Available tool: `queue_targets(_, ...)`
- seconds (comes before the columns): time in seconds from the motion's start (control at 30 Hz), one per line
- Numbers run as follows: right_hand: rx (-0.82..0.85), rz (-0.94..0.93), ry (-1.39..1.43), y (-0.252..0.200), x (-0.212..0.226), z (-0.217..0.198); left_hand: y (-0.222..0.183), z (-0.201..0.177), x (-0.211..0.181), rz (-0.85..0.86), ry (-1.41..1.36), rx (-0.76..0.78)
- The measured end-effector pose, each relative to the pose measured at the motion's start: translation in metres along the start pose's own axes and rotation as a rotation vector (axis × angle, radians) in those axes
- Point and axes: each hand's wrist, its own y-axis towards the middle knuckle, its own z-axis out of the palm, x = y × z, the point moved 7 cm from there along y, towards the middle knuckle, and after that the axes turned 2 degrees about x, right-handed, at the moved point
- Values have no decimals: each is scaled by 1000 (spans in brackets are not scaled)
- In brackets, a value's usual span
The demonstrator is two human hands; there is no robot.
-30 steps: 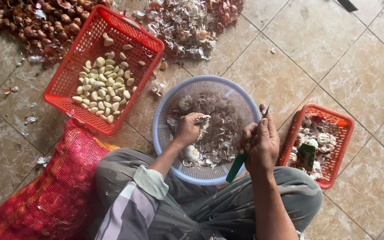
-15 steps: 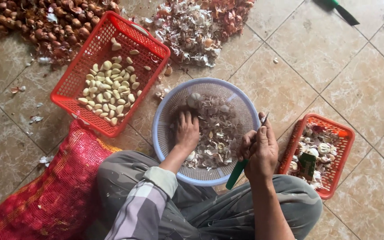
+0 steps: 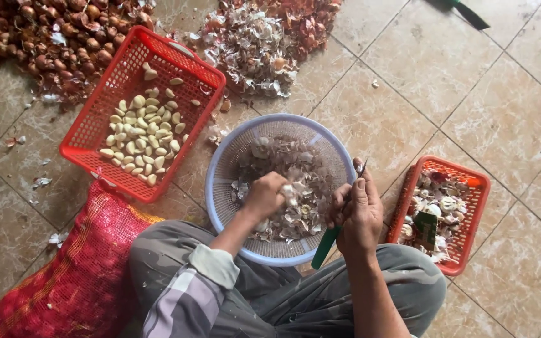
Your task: Peeling garlic or shallot cloves by hand and with a knife, then sorting them into baskets.
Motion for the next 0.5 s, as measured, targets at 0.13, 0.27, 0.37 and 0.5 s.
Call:
queue_targets(0.13,11,-15,-3,0,0,-2,26,4,-49,302,333,-117)
queue_targets(0.27,9,-36,20,1,0,-3,49,39,-28,61,424,24)
queue_targets(0.37,-12,-39,18,3,5,-9,29,17,-83,203,431,102)
queue_targets(0.5,-2,-35,34,1,6,-5,-10,28,-99,712,381,-158)
